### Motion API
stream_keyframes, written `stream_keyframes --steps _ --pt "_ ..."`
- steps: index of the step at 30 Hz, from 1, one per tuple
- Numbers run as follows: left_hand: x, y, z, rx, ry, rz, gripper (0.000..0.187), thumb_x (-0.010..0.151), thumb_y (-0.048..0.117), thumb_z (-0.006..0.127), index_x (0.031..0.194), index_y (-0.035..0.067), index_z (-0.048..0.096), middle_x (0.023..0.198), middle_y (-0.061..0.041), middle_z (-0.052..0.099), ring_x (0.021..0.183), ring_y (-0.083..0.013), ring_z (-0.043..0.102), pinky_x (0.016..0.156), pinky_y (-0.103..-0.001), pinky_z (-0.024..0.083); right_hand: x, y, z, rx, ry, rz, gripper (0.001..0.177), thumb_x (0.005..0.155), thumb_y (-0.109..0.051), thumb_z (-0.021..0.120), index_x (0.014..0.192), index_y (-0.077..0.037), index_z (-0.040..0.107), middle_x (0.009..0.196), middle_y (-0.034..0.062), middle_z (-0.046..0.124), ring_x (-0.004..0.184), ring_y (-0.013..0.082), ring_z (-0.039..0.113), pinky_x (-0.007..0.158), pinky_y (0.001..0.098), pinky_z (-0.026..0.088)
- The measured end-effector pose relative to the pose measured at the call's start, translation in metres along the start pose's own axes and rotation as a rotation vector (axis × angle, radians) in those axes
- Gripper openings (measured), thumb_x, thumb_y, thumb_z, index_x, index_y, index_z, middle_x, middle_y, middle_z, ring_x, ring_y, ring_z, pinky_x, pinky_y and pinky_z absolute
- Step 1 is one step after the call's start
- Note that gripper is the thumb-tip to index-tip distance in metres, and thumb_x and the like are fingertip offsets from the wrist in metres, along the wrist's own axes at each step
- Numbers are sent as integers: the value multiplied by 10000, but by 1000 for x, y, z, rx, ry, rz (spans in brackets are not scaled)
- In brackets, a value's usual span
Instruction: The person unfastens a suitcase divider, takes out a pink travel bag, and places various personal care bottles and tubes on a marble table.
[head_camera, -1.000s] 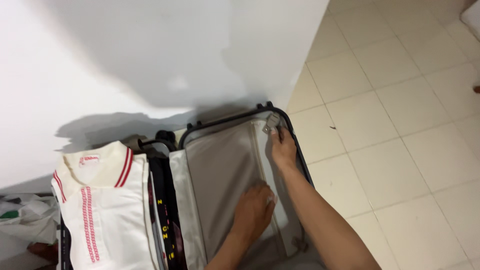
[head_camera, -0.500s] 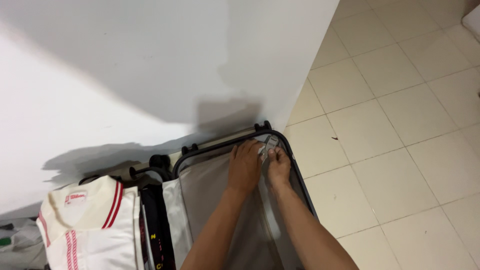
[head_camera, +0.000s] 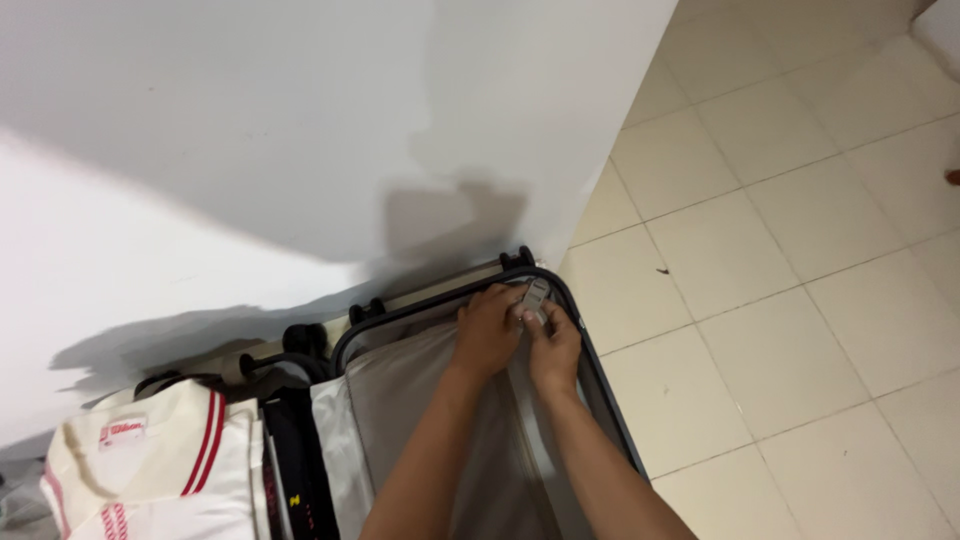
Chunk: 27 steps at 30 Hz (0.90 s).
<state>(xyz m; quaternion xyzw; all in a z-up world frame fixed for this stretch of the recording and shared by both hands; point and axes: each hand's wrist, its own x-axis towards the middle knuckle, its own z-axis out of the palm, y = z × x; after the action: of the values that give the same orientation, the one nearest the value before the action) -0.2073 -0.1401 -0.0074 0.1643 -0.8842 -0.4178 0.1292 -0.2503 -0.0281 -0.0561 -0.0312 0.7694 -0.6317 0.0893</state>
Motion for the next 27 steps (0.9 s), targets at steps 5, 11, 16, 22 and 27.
stream_keyframes --steps 5,11,16,22,27 --pt "1 -7 4 -74 12 -32 331 941 143 573 1242 162 710 1187 -57 700 1133 -317 615 952 -511 425 -13 -34 4 -210 103 -66 367 962 -227 690 1249 1 680 1109 176 756 997 251 729 872 352 546" --pt "7 -18 12 -158 7 -2 255 982 219 613 1168 92 732 1106 -147 709 1033 -361 679 900 -447 525 -15 -31 7 -131 148 -45 358 956 -241 674 1243 -29 689 1073 161 758 967 237 724 850 355 546" --pt "9 -15 4 -357 -8 -80 316 978 301 590 1175 80 698 1061 -160 733 951 -346 719 846 -431 551 -9 -34 9 -75 188 0 344 978 -315 684 1105 1 724 846 120 713 761 192 628 700 338 512" --pt "16 -8 6 -183 24 -89 344 1014 353 550 1110 76 729 1042 -172 731 963 -374 700 844 -460 539 1 -32 12 6 195 35 378 975 -352 686 1051 15 737 849 76 717 769 151 623 703 299 500" --pt "17 -5 12 -52 75 -76 300 985 341 596 1067 102 758 1065 -154 732 994 -392 683 854 -507 503 1 -11 19 60 170 -72 316 944 -228 684 1170 -7 691 1010 71 739 884 138 679 782 291 533"
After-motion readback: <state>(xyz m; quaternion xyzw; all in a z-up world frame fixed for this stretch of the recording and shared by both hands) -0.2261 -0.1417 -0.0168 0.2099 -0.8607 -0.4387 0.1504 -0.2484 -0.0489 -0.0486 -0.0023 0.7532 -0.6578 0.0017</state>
